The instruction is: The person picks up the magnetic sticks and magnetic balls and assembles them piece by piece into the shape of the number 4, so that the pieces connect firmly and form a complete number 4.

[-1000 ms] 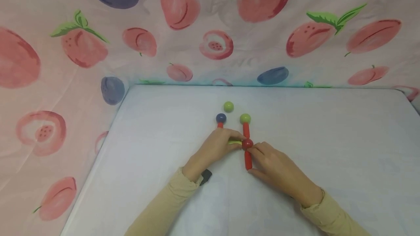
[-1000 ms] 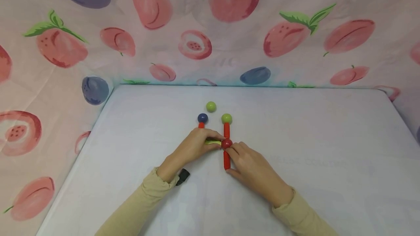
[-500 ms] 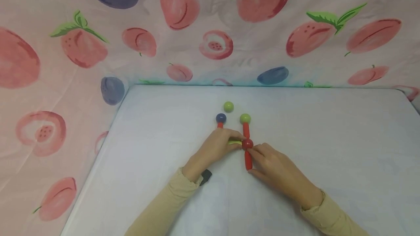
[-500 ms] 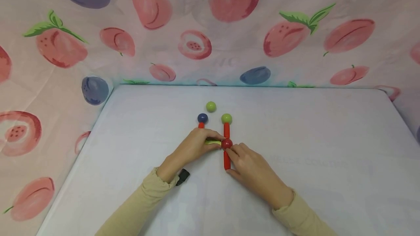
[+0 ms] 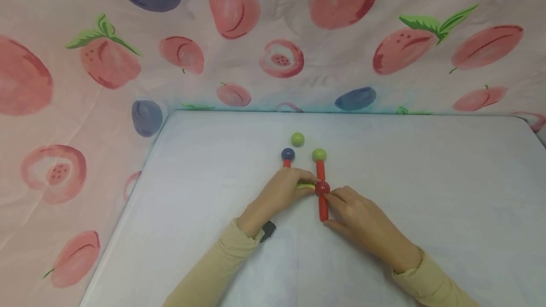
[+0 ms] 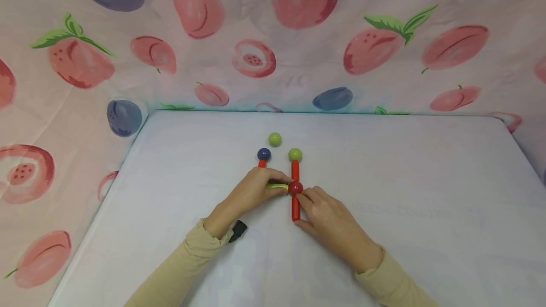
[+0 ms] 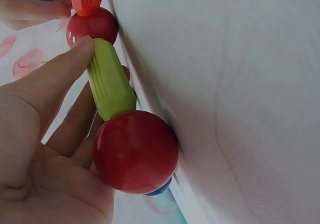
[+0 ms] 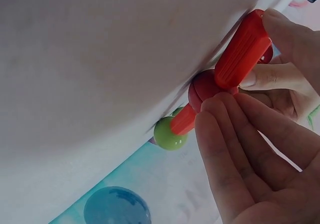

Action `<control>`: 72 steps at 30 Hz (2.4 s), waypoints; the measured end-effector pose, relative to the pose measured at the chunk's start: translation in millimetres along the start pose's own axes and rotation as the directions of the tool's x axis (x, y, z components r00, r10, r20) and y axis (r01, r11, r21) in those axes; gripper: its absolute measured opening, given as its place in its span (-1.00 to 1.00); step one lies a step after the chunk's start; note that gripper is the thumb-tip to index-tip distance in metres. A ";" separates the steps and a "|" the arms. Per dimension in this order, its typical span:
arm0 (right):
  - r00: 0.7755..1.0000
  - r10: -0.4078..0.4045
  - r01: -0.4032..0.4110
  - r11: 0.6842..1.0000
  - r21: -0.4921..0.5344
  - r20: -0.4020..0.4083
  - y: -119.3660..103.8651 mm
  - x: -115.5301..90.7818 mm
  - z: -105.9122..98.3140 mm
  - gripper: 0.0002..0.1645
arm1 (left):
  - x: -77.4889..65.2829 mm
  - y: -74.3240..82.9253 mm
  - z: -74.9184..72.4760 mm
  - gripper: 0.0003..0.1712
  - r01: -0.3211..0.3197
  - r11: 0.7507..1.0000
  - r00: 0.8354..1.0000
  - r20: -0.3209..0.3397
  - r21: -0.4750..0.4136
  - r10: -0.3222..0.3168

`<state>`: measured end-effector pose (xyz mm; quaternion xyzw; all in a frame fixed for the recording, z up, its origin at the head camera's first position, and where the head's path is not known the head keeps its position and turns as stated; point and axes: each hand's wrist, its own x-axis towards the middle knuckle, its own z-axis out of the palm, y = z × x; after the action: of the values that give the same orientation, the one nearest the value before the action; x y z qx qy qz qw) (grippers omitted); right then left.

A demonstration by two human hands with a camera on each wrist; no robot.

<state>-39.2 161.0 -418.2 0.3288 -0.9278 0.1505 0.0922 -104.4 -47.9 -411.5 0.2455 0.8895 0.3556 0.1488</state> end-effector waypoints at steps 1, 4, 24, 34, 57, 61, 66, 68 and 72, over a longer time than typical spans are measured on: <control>1.000 0.000 0.000 1.000 0.004 0.002 0.2 0.0 -0.1 -0.31 | 0.1 -0.1 0.2 -0.64 0.001 1.000 1.000 -0.001 0.002 -0.001; 1.000 0.002 -0.002 1.000 0.012 0.009 0.8 0.0 -0.5 -0.32 | 0.2 -0.2 0.3 -0.64 0.002 1.000 1.000 -0.003 0.006 -0.002; 1.000 0.004 -0.003 0.999 0.044 -0.007 9.7 6.0 -9.2 -0.38 | -0.6 -0.7 0.3 -0.66 -0.014 1.000 1.000 -0.010 -0.019 0.014; 0.998 -0.020 0.023 0.998 0.056 -0.052 19.4 16.0 -16.6 -0.39 | 0.4 -1.2 0.1 -0.65 -0.020 0.999 1.000 -0.008 -0.026 0.020; 0.999 0.033 -0.032 0.999 0.038 -0.021 35.1 51.0 -29.6 -0.34 | 0.1 -3.0 1.1 -0.66 -0.022 0.997 1.000 0.001 -0.070 0.022; 0.998 0.057 -0.056 0.997 0.053 -0.008 37.2 57.8 -29.1 -0.36 | 0.0 -3.4 1.3 -0.67 -0.023 0.998 1.000 -0.005 -0.066 0.023; 0.998 0.058 -0.057 0.996 0.064 -0.004 40.0 65.8 -27.6 -0.41 | -0.5 -3.7 1.1 -0.68 -0.020 0.997 1.000 -0.006 -0.069 0.020; 0.998 0.059 -0.059 0.996 0.070 0.003 41.0 69.0 -26.6 -0.43 | -0.5 -3.9 1.1 -0.67 -0.020 0.997 1.000 -0.006 -0.071 0.019; 0.996 0.081 -0.083 0.993 0.084 0.035 42.2 76.7 -25.8 -0.47 | -0.7 -4.3 0.7 -0.67 -0.023 0.997 1.000 -0.006 -0.069 0.022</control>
<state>-123.1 156.3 -382.5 0.2964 -0.9345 0.1886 0.0572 -104.9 -50.6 -415.0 0.2493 0.8743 0.3883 0.1508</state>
